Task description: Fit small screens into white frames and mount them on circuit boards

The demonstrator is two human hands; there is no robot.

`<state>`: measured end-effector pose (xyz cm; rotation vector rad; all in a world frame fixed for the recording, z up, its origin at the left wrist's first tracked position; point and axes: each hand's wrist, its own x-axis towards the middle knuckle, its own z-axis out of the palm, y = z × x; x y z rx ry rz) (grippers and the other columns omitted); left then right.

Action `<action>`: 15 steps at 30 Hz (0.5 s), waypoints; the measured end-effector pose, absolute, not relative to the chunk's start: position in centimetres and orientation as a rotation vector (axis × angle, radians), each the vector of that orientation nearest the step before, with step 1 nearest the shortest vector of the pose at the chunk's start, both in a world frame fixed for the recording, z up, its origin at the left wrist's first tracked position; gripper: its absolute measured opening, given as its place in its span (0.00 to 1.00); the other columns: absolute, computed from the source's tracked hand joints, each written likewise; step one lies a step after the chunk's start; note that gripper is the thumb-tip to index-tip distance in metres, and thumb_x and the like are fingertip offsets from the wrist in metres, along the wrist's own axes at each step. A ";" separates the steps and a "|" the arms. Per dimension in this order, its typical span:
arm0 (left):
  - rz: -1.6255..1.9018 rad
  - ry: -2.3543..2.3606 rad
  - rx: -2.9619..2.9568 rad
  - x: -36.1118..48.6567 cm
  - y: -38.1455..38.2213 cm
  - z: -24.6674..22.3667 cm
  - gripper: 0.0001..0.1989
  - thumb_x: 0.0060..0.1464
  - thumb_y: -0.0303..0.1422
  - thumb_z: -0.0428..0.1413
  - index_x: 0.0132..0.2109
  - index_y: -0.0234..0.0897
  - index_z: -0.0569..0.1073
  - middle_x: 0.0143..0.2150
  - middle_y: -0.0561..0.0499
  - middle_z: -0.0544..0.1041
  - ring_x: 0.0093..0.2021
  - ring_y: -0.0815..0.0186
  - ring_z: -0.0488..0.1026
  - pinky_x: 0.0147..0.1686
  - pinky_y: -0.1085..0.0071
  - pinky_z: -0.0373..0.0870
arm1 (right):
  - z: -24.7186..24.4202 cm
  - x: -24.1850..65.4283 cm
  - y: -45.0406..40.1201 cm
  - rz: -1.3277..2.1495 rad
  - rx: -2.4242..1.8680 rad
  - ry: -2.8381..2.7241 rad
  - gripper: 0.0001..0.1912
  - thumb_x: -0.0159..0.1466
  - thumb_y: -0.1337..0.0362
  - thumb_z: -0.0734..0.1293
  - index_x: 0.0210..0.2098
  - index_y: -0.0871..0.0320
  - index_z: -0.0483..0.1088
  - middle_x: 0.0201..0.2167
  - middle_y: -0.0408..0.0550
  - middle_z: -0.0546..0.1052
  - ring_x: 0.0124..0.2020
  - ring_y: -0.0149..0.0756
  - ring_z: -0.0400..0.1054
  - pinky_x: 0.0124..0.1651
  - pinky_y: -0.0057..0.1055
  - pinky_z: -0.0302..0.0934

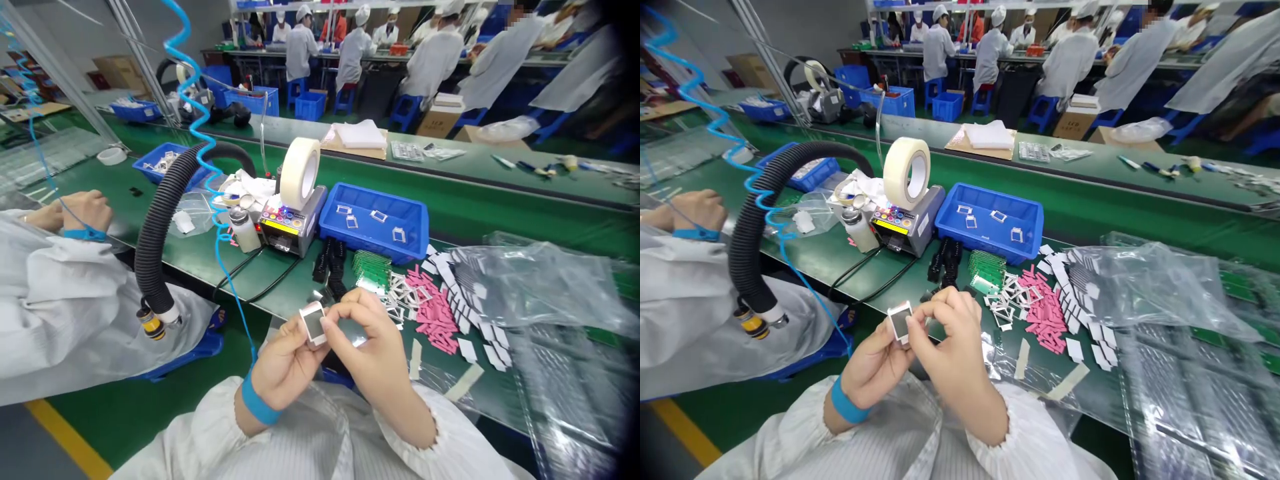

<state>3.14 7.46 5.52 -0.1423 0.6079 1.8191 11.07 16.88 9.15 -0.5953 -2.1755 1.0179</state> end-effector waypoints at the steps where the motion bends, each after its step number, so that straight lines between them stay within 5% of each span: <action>1: 1.822 0.611 -0.145 3.2 7.6 5.5 0.14 0.40 0.32 0.66 0.37 0.36 0.76 0.34 0.54 0.78 0.35 0.73 0.71 0.48 0.71 0.66 | 9.1 11.1 17.0 1.038 -0.597 -2.169 0.08 0.58 0.66 0.64 0.23 0.55 0.67 0.24 0.42 0.67 0.30 0.35 0.62 0.35 0.36 0.55; 9: 1.841 0.637 -0.157 3.6 8.2 5.3 0.13 0.41 0.30 0.65 0.37 0.36 0.77 0.32 0.56 0.78 0.32 0.74 0.70 0.49 0.72 0.65 | 8.7 11.2 17.9 1.227 -0.645 -2.110 0.07 0.58 0.67 0.64 0.23 0.56 0.67 0.24 0.42 0.67 0.30 0.34 0.63 0.36 0.35 0.56; 15: 1.842 0.692 -0.173 3.6 8.6 5.3 0.10 0.41 0.30 0.65 0.34 0.35 0.77 0.33 0.53 0.78 0.36 0.71 0.72 0.45 0.73 0.67 | 8.0 10.9 17.8 0.925 -0.663 -2.185 0.06 0.59 0.67 0.64 0.25 0.57 0.67 0.26 0.44 0.68 0.32 0.37 0.62 0.37 0.38 0.55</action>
